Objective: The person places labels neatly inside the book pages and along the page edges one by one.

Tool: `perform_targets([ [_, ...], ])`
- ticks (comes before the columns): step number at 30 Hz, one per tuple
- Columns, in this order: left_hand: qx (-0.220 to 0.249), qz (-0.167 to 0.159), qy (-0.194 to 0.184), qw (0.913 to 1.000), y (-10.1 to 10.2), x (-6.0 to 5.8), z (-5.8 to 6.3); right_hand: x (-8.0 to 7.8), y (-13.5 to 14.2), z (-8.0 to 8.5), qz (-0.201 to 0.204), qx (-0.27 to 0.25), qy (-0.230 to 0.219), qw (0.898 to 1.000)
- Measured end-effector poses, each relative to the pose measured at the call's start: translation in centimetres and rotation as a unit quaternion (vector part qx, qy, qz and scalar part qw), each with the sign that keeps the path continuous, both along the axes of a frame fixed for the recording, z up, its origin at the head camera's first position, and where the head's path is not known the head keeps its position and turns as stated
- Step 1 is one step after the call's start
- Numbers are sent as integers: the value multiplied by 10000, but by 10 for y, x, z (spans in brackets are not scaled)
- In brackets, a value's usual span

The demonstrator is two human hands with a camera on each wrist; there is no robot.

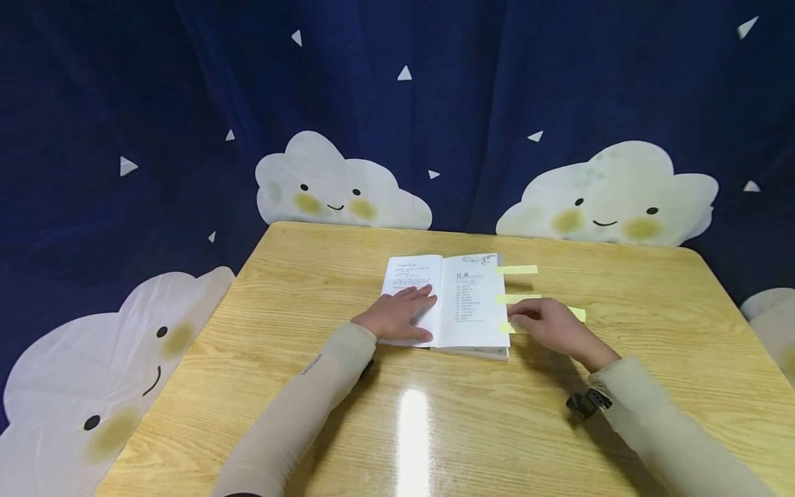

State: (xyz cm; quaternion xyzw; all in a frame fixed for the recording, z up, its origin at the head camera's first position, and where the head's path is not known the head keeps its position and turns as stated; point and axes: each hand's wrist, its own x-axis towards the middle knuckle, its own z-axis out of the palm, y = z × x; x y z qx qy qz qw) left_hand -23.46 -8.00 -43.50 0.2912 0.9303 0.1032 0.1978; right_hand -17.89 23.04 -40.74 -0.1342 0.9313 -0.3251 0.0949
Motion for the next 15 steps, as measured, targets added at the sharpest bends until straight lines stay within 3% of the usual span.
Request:
perform_targets([
  [4, -2, -5, 12, 10000, 1, 0, 0, -4, 0, 3, -23, 50, -218, 9997],
  [10, -11, 6, -50, 10000, 1, -1, -1, -1, -4, 3, -89, 152, -151, 9997],
  [15, -3, 36, -44, 10000, 1, -1, 1, 2, -8, 11, -362, -489, -489, 9969],
])
